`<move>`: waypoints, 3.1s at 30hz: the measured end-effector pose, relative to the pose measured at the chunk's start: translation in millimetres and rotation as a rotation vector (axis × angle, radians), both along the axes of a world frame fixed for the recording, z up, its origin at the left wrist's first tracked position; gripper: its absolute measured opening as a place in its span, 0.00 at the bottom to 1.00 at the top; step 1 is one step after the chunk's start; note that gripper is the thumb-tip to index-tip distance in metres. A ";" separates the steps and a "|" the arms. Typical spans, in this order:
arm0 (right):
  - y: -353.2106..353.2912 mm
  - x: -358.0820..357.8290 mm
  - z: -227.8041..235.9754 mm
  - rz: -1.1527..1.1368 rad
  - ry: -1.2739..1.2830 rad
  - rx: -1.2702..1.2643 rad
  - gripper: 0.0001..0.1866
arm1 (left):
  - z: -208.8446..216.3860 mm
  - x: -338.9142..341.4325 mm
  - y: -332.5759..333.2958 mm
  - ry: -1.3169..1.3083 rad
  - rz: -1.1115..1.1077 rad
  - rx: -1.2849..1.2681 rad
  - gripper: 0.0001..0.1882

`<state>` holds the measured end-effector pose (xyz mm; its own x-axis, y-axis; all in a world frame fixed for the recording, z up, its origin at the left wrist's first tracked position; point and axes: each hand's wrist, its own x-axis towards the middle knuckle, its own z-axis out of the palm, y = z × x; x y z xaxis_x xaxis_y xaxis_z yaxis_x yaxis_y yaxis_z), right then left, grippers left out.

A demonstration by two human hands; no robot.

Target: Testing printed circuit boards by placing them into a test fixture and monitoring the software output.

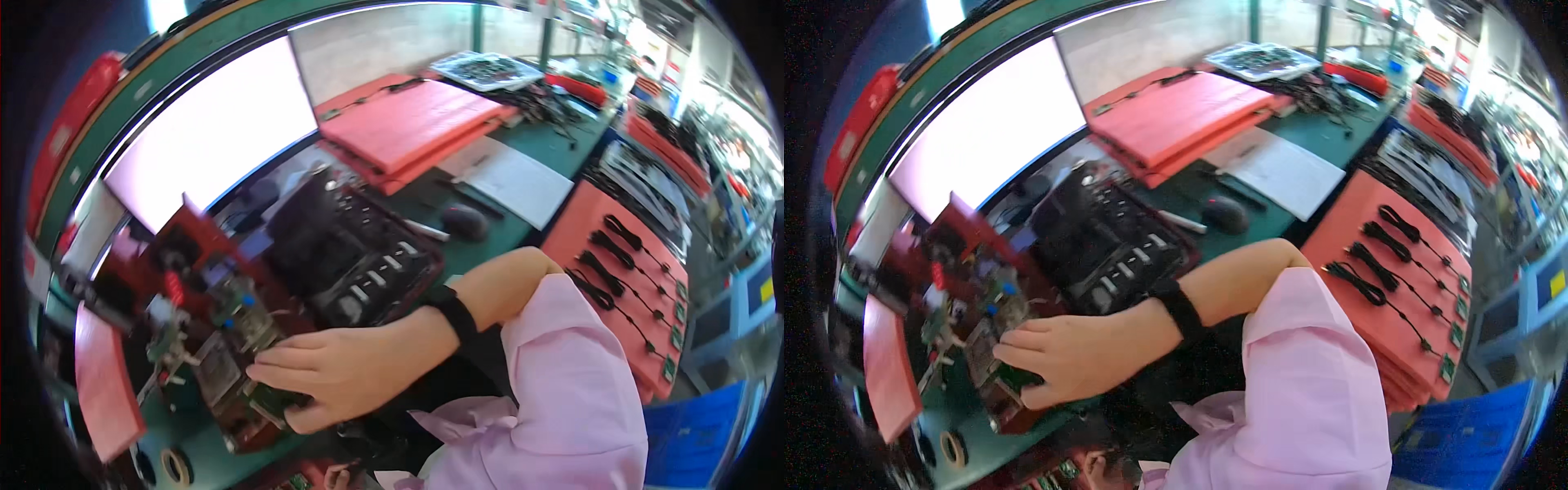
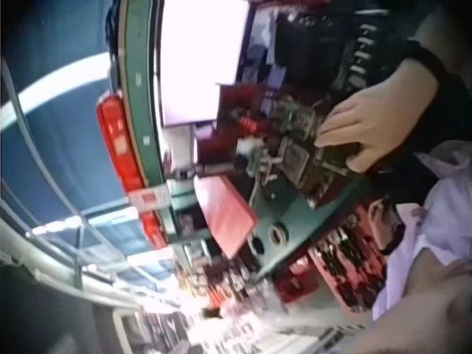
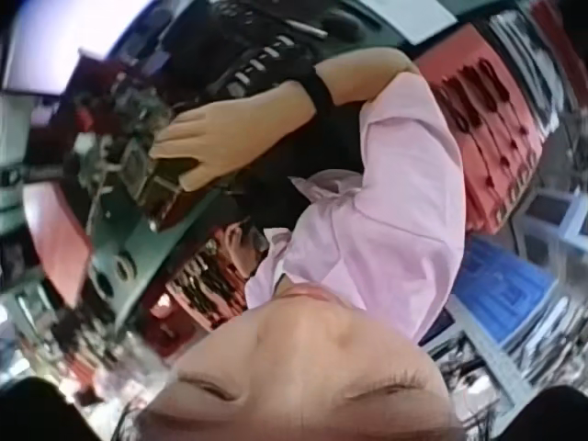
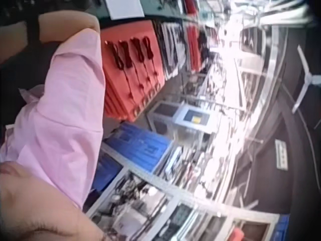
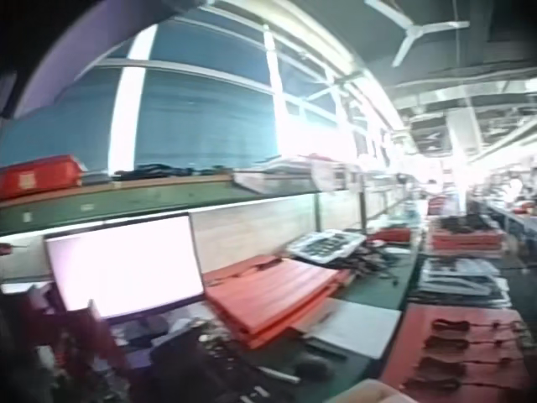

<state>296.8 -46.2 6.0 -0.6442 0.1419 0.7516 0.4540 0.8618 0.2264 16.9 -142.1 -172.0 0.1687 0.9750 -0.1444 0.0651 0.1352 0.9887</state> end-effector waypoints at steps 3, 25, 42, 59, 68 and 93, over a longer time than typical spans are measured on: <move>-39.2 39.4 -3.5 -0.119 0.109 0.069 0.08 | -17.3 -2.9 21.0 -0.230 -0.258 -0.562 0.05; -359.1 209.0 -23.3 -2.033 0.440 0.047 0.18 | 90.5 311.4 46.5 0.284 -1.066 -0.054 0.07; -578.5 410.3 -128.2 -2.547 0.604 -0.897 0.21 | 96.4 697.7 -56.3 -0.201 -1.652 -0.511 0.14; -589.5 477.1 -146.4 -2.417 1.087 -1.396 0.22 | 13.6 802.5 -75.0 0.087 -1.532 -0.561 0.11; -593.1 468.6 -148.2 -2.225 1.298 -1.239 0.27 | 28.5 783.4 -55.7 0.261 -1.501 -0.142 0.12; -241.8 201.6 -136.5 -0.979 0.760 -1.122 0.14 | 230.4 301.7 34.5 -0.075 0.044 2.144 0.16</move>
<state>498.5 -288.0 -130.4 0.4455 0.8913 0.0845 0.5926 -0.2228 -0.7741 318.6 -107.6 58.4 0.0982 -0.4137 0.9051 0.0576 -0.9056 -0.4202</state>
